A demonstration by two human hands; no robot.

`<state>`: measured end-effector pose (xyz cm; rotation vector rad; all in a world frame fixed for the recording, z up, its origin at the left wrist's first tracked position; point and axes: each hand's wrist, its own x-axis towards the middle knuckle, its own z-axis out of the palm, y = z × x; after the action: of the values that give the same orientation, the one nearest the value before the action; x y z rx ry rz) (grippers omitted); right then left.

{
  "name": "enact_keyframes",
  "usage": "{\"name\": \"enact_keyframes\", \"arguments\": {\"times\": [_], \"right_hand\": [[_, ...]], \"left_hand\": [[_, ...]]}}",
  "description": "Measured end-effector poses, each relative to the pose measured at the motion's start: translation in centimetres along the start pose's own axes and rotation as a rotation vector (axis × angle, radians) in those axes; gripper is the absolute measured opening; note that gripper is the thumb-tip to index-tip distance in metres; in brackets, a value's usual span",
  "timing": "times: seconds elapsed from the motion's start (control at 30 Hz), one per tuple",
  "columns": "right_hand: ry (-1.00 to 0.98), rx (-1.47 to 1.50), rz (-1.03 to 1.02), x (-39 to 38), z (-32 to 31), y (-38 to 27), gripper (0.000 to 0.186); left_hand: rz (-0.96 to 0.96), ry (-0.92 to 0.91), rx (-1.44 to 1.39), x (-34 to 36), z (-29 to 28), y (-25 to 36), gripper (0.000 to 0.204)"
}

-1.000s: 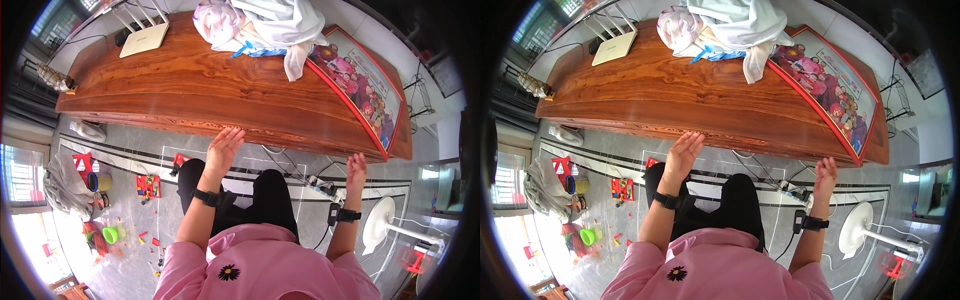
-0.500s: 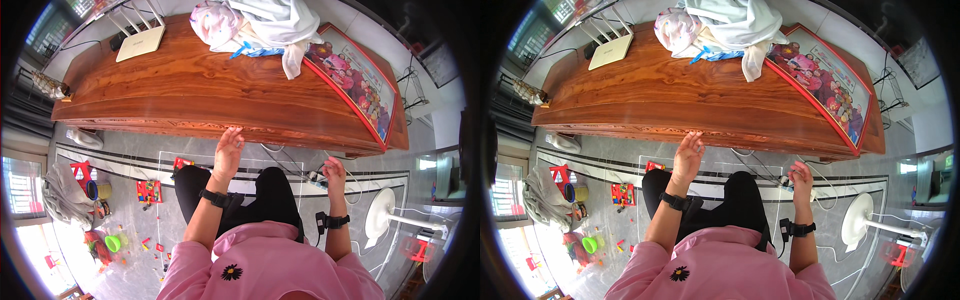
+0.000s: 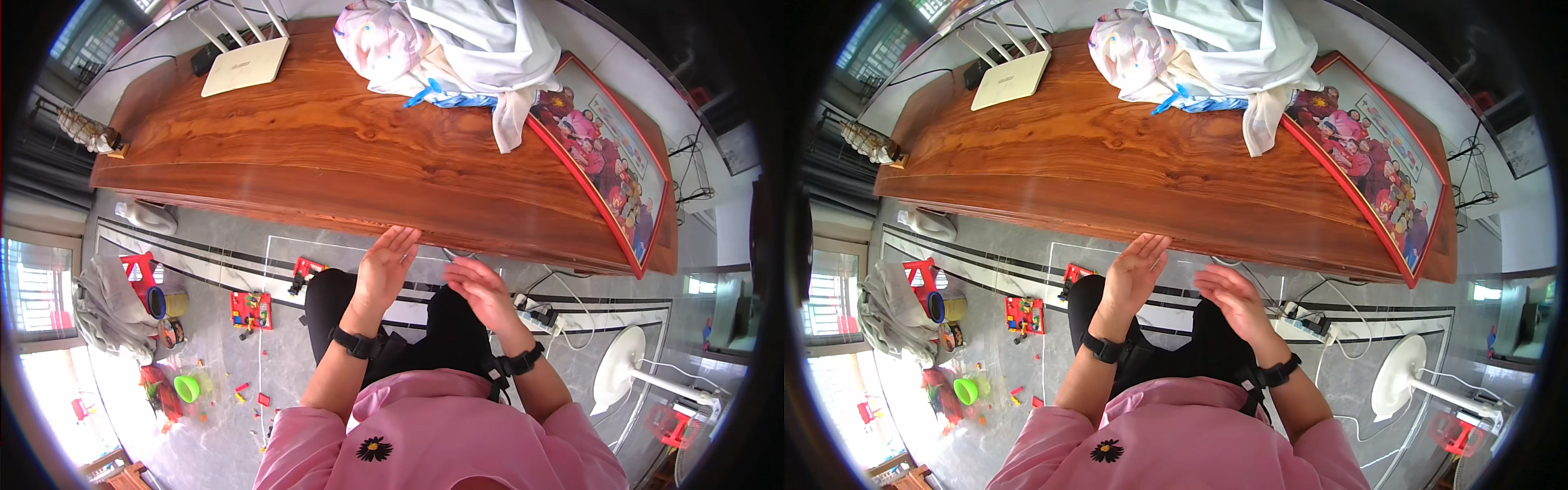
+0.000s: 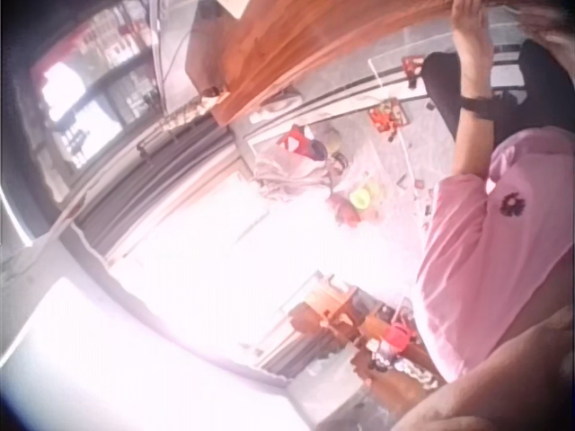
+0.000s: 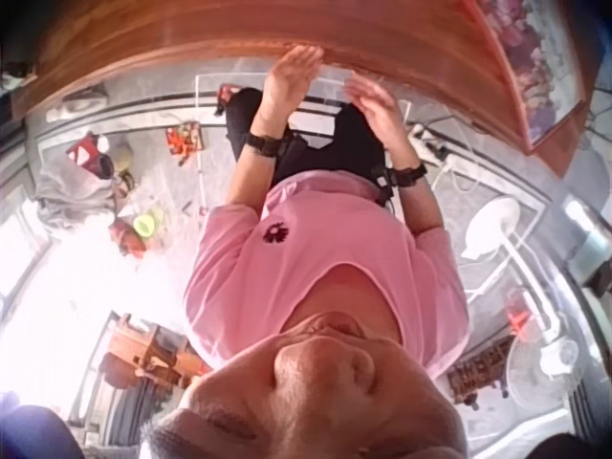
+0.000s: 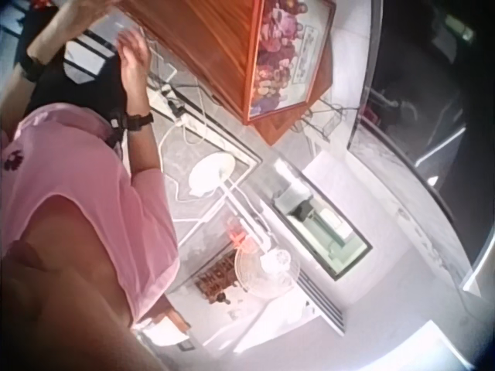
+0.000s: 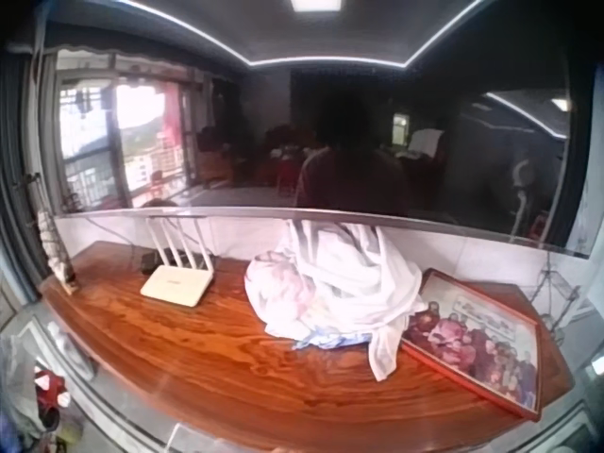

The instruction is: Repair or inspect the top control panel of a washing machine using a screwdriver and a cloth.

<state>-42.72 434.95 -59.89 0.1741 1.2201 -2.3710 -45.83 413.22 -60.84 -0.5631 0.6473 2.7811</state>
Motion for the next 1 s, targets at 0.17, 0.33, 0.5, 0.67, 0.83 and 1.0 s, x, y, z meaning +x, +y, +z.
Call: {"name": "enact_keyframes", "arguments": {"times": [0.17, 0.33, 0.5, 0.67, 0.83, 1.0], "right_hand": [[-0.137, 0.219, -0.002, 3.2, 4.1, 2.4, 0.049], [-0.070, 0.494, -0.061, 3.6, 6.9, 4.5, 0.052], [-0.057, 0.637, -0.137, 4.3, 8.6, 5.4, 0.057], [0.014, 0.817, -0.112, 4.8, 9.7, 6.6, 0.060], [0.161, 0.888, -0.081, 5.8, 11.4, 6.5, 0.057], [0.306, 0.826, -0.014, 7.5, 11.9, 5.3, 0.035]], "left_hand": [[0.057, 0.059, 0.003, -0.9, -0.4, -0.2, 0.047], [0.122, 0.122, 0.116, -2.7, -2.3, 3.2, 0.048], [0.133, 0.061, 0.048, -3.6, -2.7, 5.4, 0.053], [0.157, 0.233, 0.017, -3.4, -4.7, 5.3, 0.058], [0.193, 0.264, -0.022, -2.6, -7.2, 6.3, 0.065], [0.117, 0.241, -0.108, -1.3, -7.1, 6.9, 0.063]]}}
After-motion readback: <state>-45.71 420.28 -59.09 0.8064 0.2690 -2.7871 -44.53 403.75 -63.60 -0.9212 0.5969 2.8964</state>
